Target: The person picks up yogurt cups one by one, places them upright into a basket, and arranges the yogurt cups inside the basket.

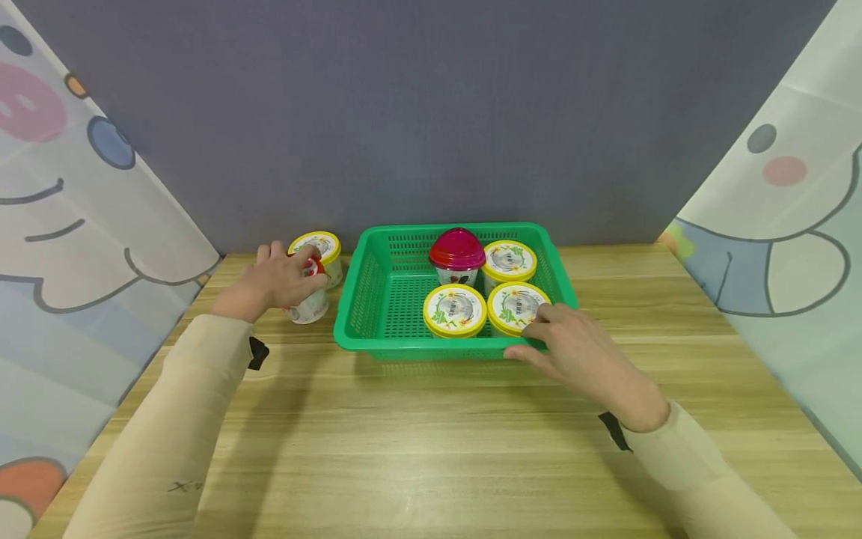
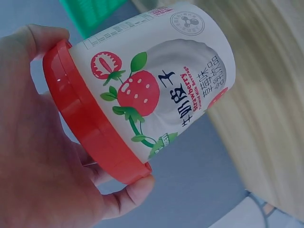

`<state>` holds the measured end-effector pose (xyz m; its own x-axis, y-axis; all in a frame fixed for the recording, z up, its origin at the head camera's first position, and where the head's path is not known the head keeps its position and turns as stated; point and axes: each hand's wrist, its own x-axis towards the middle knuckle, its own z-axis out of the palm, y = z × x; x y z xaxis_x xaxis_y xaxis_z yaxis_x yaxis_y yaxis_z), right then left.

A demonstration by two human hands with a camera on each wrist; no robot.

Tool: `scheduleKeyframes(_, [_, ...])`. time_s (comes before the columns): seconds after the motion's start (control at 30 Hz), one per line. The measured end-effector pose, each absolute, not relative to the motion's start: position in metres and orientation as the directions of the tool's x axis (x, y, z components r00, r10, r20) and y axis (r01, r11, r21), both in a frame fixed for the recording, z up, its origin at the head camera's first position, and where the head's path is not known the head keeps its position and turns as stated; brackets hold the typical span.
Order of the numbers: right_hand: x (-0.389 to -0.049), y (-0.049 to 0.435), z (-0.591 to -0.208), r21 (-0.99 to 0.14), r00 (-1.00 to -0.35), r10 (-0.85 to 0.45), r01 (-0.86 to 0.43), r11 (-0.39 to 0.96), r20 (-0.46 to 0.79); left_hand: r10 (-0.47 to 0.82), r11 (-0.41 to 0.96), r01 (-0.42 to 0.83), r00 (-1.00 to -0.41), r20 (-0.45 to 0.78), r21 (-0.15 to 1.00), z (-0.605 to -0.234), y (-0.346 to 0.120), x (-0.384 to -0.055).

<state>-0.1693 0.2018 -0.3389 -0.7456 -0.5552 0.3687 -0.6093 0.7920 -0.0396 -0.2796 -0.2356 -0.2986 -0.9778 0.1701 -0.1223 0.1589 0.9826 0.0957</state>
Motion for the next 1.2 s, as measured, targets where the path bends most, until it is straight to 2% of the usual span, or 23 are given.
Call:
scheduleKeyframes(0.57, [-0.166, 0.201, -0.339, -0.050, -0.770, -0.537, -0.587, 0.808, 0.345, 0.183, 0.983, 0.178, -0.977, -0.106, 0.048, -0.258, -0.214, -0.281])
scheduleKeyframes(1.2, [-0.167, 0.201, -0.337, -0.026, -0.744, -0.556, -0.606, 0.795, 0.371, 0.210, 0.977, 0.205, -0.973, -0.099, 0.060, -0.218, -0.176, -0.298])
